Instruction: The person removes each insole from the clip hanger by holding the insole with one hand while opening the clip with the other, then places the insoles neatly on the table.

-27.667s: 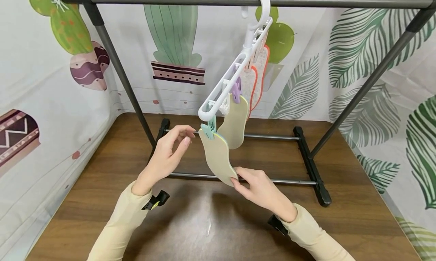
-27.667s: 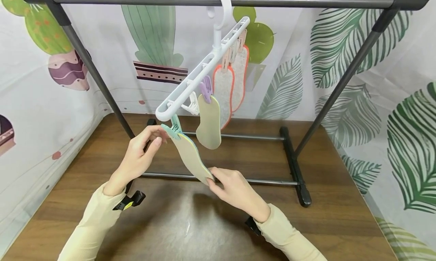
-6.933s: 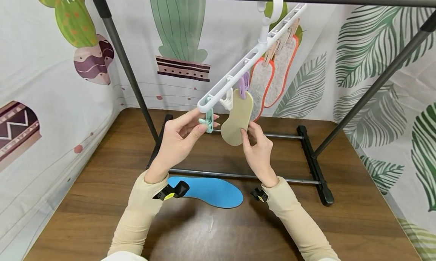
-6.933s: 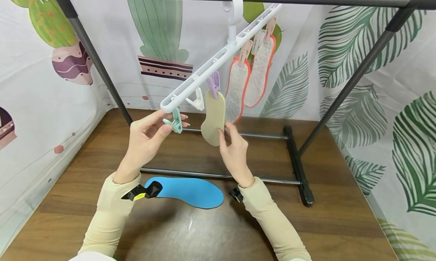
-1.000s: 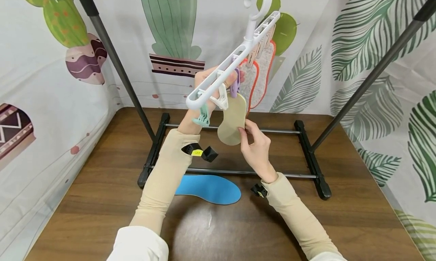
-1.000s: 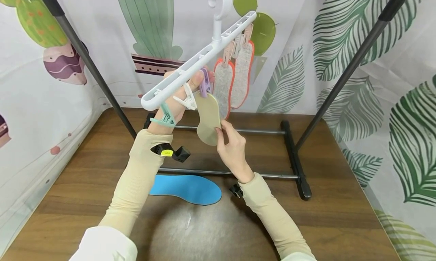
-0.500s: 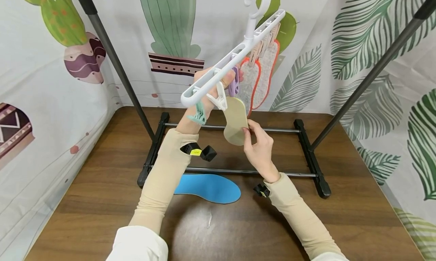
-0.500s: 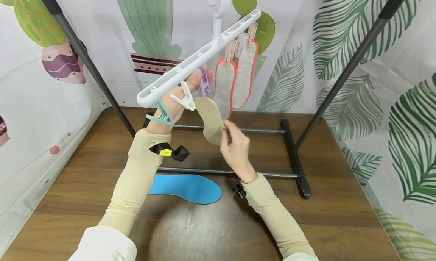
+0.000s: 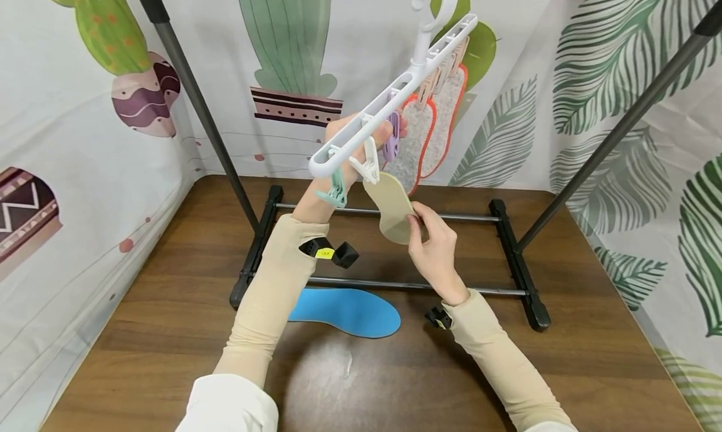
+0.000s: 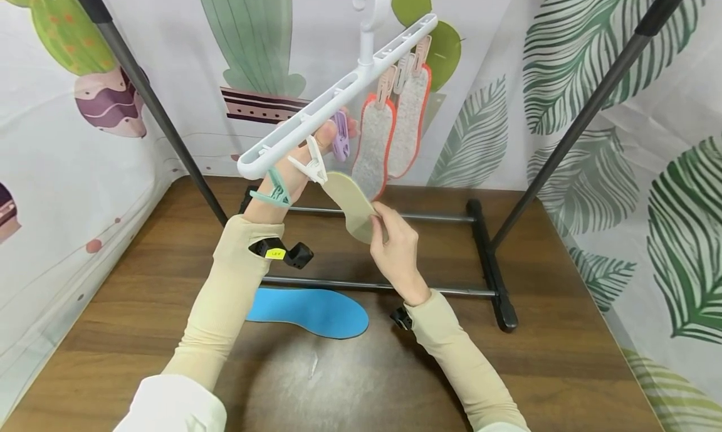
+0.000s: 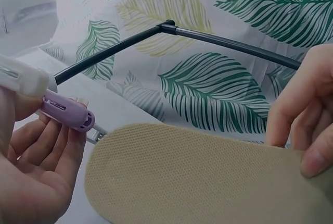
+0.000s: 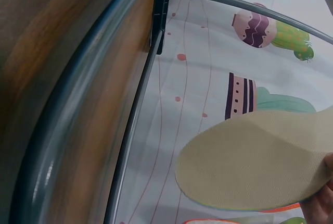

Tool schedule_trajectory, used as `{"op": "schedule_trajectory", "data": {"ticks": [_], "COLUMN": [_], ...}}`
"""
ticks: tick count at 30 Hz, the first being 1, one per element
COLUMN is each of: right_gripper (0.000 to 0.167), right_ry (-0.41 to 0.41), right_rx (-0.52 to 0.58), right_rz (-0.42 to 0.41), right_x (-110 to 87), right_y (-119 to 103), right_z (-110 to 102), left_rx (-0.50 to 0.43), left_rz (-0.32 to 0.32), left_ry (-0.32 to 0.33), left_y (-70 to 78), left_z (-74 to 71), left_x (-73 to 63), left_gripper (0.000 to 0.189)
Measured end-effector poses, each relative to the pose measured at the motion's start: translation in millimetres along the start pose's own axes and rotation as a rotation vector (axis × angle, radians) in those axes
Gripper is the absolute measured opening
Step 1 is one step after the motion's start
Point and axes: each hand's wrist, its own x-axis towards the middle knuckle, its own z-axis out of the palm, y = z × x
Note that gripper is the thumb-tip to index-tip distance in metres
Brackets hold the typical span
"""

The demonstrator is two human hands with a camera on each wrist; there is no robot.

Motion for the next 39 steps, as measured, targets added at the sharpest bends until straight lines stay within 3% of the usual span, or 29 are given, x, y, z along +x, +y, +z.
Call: {"op": "schedule_trajectory", "data": {"ticks": [3, 5, 11, 16, 19, 25, 27, 31, 37, 39], "right_gripper": [0.018, 0.018, 0.017, 0.017, 0.017, 0.020, 0.020, 0.021, 0.022, 0.023], "right_ry": [0.002, 0.002, -0.006, -0.031, -0.043, -0.060, -0.069, -0.085, -0.109, -0.121], "right_rx": [-0.007, -0.010, -0.014, -0.032, -0.040, -0.051, -0.060, -0.071, -0.074, -0.073], "right_rz": [-0.002, -0.003, -0.009, -0.024, -0.034, -0.044, -0.043, -0.037, -0.040, -0.046], "right_x": [-1.6, -2.0, -3.5, -5.0, -6.0, -8.4, -9.1, -10.8, -13.7, -14.8], "right_y": [1, 1, 2, 3, 5, 8, 9, 11, 15, 17], "right_z": [-1, -1, -2, -4, -5, -7, -8, -9, -13, -15], "left_rx": [-0.034, -0.118, -0.256, -0.189, -0.105, -0.115, -0.103, -0.110, -0.194, -0.177], "left_rz": [-0.016, -0.022, -0.084, -0.080, -0.090, -0.111, -0.128, -0.130, -0.042, -0.034], "left_ry": [-0.020, -0.030, 0.005, -0.059, -0.111, -0.141, -0.089, -0.008, -0.158, -0.159], "left_y": [-0.5, -3.9, -17.3, -22.3, -22.2, -25.5, -27.5, -32.7, -37.5, -37.9], "left_z": [0.1, 0.0, -2.5, -11.0, -16.9, -19.1, -19.6, -20.5, -22.1, -22.9], "left_x": [-0.8, 0.5, 7.5, 3.7, -0.3, 1.0, 0.3, 1.1, 6.9, 7.1], "left_gripper": [0.013, 0.021, 0.035, 0.031, 0.055, 0.095, 0.096, 0.081, 0.083, 0.086]}}
